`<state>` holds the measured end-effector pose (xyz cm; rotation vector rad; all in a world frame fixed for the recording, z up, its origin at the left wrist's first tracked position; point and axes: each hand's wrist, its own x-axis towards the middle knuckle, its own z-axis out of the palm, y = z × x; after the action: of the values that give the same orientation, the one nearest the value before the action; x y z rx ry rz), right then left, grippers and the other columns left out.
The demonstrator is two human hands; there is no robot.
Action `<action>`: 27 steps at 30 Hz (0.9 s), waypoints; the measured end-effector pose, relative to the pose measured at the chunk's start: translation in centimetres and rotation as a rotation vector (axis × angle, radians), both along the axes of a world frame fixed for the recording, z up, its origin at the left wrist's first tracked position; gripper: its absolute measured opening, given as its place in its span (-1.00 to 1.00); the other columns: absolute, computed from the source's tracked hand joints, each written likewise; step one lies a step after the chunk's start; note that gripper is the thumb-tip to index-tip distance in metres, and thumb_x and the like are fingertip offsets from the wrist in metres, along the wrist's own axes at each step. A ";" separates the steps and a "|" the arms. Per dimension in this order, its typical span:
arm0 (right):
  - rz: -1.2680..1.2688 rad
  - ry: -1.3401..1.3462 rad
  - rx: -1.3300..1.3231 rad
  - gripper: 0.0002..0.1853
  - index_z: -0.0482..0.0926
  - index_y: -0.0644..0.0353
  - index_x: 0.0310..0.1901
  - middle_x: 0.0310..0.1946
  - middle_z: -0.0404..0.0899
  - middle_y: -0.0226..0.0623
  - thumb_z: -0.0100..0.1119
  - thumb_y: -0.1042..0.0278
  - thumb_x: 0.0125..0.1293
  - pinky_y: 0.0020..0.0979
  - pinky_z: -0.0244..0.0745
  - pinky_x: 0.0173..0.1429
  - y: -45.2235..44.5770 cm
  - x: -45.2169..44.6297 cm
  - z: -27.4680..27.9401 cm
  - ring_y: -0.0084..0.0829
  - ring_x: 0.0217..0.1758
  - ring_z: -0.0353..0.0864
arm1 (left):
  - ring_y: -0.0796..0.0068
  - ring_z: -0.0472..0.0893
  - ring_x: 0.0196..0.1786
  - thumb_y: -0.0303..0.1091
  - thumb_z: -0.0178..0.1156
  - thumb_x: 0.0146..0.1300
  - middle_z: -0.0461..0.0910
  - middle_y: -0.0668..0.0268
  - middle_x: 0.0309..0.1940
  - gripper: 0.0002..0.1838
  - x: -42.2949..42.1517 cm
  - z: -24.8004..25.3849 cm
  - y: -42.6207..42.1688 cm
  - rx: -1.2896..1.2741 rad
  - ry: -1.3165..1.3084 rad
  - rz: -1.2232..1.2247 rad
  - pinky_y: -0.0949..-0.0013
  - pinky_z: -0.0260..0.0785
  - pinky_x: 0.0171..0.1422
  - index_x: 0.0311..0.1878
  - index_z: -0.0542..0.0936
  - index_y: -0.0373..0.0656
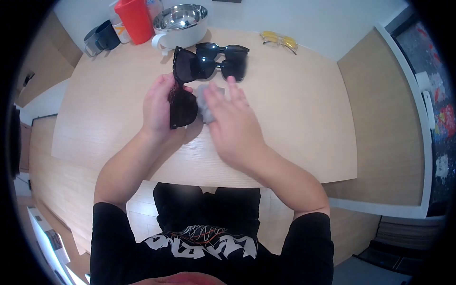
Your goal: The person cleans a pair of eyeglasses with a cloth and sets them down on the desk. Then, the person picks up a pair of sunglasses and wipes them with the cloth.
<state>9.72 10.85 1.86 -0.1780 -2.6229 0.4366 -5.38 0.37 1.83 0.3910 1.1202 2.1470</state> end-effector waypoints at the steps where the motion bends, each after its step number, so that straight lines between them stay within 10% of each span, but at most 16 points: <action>1: -0.016 0.018 -0.067 -0.40 0.34 0.31 0.36 0.42 0.28 0.04 0.05 0.48 0.23 0.06 0.00 0.55 0.6 0.0 -0.1 0.27 0.55 0.01 | 0.50 0.62 -0.28 -0.25 0.01 0.52 0.55 0.28 -0.35 -0.80 0.0 0.1 0.0 0.004 0.005 -0.003 0.44 0.50 -0.17 -0.23 0.42 -0.14; 7: -0.046 0.151 -0.306 -0.51 0.33 0.37 0.35 0.43 0.29 0.04 -0.07 0.52 0.39 -0.12 0.13 0.52 2.2 0.0 0.1 0.07 0.51 0.22 | 0.53 0.61 -0.27 -0.29 0.04 0.50 0.51 0.34 -0.37 -0.83 -0.1 0.3 0.0 -0.010 0.079 -0.028 0.46 0.48 -0.16 -0.22 0.43 -0.14; 13: -0.126 0.628 -0.888 -0.66 0.42 0.35 0.26 0.01 0.57 -0.28 -0.10 0.40 0.57 -0.53 0.41 0.14 2.0 -0.1 0.4 -0.64 -0.03 0.47 | 0.47 0.58 -0.30 -0.33 0.11 0.44 0.51 0.30 -0.42 -0.84 -0.4 -1.1 -0.1 -0.204 0.646 -0.117 0.40 0.41 -0.22 -0.25 0.44 -0.18; 16: -0.109 0.763 -0.737 -0.72 0.46 0.37 0.15 -0.05 0.56 -0.37 -0.06 0.38 0.57 -0.55 0.38 0.12 2.9 0.3 1.1 -0.63 -0.01 0.47 | 0.09 0.52 -0.36 -0.33 0.19 0.33 0.49 0.06 -0.48 -0.78 0.9 0.4 -0.8 -0.405 1.038 -0.118 0.16 0.33 -0.26 -0.35 0.44 -0.26; 23: -0.203 0.739 -0.475 -0.79 0.53 0.32 0.05 -0.20 0.55 -0.45 0.06 0.40 0.51 -0.59 0.41 -0.03 5.0 0.7 1.7 -0.67 -0.13 0.47 | 0.01 0.48 -0.35 -0.39 0.21 0.27 0.49 0.03 -0.46 -0.82 1.1 0.9 -0.7 -0.500 1.400 -0.156 0.11 0.31 -0.24 -0.36 0.44 -0.25; 27: -0.172 0.201 -0.415 -0.79 0.64 0.23 -0.13 -0.27 0.62 -0.23 0.29 0.31 0.29 -0.39 0.51 -0.13 3.7 1.2 2.5 -0.35 -0.26 0.60 | -0.05 0.50 -0.31 -0.36 0.19 0.27 0.51 0.01 -0.45 -0.82 1.1 0.9 -0.7 -0.490 1.471 -0.163 0.03 0.33 -0.20 -0.35 0.46 -0.25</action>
<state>10.88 14.52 4.35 -0.4645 -2.2704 0.8847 -4.26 -0.33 2.74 1.8595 2.1352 1.1177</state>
